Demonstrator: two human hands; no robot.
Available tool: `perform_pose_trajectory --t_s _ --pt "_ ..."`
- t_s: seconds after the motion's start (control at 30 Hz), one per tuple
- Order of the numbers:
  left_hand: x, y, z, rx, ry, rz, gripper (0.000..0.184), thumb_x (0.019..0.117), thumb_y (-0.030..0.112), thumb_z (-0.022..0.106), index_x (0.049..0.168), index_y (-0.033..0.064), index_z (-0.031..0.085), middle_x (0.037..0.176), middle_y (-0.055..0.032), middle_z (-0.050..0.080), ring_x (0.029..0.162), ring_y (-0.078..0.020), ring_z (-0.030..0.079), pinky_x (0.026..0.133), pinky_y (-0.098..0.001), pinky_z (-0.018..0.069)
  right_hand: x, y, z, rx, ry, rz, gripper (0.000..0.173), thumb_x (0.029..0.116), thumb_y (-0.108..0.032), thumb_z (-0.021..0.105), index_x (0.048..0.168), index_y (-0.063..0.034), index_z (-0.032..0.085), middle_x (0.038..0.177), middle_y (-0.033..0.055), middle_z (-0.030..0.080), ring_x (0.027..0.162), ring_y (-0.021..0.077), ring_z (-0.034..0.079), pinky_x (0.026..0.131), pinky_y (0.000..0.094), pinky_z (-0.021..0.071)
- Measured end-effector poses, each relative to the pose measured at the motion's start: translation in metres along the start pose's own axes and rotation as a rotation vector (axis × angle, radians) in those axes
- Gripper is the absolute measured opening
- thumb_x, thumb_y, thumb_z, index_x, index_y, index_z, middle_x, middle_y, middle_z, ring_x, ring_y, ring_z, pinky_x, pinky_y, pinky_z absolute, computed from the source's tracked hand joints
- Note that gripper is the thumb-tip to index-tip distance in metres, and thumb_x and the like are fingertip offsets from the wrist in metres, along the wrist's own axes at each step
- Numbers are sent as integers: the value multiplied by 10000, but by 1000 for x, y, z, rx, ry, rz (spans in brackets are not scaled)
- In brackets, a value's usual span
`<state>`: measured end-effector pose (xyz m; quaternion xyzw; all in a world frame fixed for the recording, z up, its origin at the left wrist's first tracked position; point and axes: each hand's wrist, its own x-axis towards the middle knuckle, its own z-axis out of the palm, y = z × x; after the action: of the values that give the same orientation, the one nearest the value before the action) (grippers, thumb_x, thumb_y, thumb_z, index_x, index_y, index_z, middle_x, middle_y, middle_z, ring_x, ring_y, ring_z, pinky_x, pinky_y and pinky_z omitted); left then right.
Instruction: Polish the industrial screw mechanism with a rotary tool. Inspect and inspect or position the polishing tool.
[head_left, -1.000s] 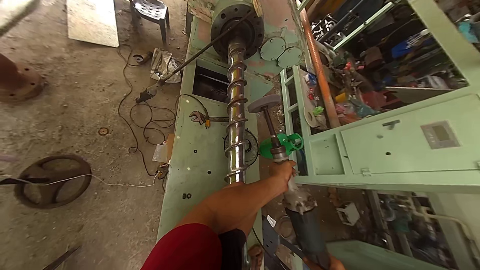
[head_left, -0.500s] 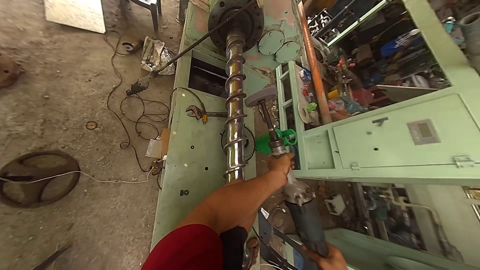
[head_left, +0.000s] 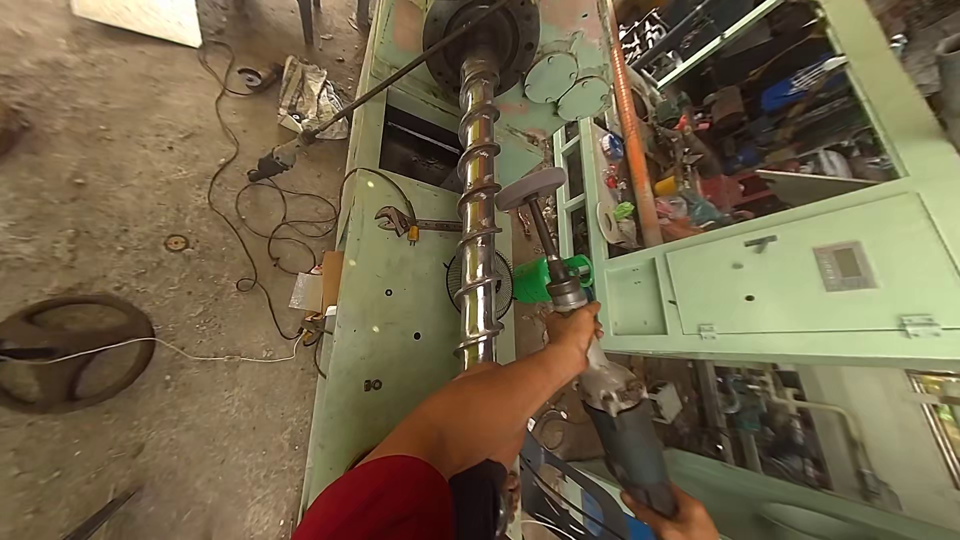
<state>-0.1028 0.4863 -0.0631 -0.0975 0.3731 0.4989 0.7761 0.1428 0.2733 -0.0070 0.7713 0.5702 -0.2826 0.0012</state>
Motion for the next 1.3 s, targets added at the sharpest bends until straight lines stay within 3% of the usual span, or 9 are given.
perform_pose_trajectory --t_s 0.2,0.33,0.47,0.8,1.07,1.3 --pt "-1 2 2 -67 -5 -41 225 960 159 703 1063 16 563 699 -67 568 527 -149 578 506 -289 544 -12 6 -24 85 -93 9 533 824 -310 866 1187 23 661 953 117 746 829 181 734 821 410 626" --pt "0 1 1 -26 20 7 194 962 148 701 1019 21 566 676 -61 566 530 -155 585 514 -295 549 1 23 -6 153 -113 34 434 843 -333 840 1086 -3 697 835 81 718 697 154 683 709 394 603" --pt "0 -4 2 46 56 65 197 966 152 707 1002 13 573 677 -65 566 533 -155 583 519 -294 548 21 28 6 65 -185 13 428 855 -348 827 1109 -19 726 944 127 749 868 215 728 861 482 592" --pt "4 -20 2 89 92 43 204 957 146 715 1018 9 577 667 -63 570 523 -151 587 509 -290 551 25 48 6 153 -274 7 411 880 -355 810 1092 -15 716 914 117 742 808 201 721 813 463 604" --pt "9 -18 0 97 119 30 213 951 133 712 1035 10 560 688 -73 559 525 -163 572 512 -300 546 22 52 8 155 -267 16 382 853 -350 822 1058 -42 727 870 87 741 757 187 715 777 441 608" --pt "10 -19 -1 101 131 22 210 958 162 705 1029 27 561 701 -77 568 540 -167 589 521 -303 557 29 66 13 175 -244 8 423 817 -434 836 1044 -91 733 865 40 753 766 164 728 778 422 621"
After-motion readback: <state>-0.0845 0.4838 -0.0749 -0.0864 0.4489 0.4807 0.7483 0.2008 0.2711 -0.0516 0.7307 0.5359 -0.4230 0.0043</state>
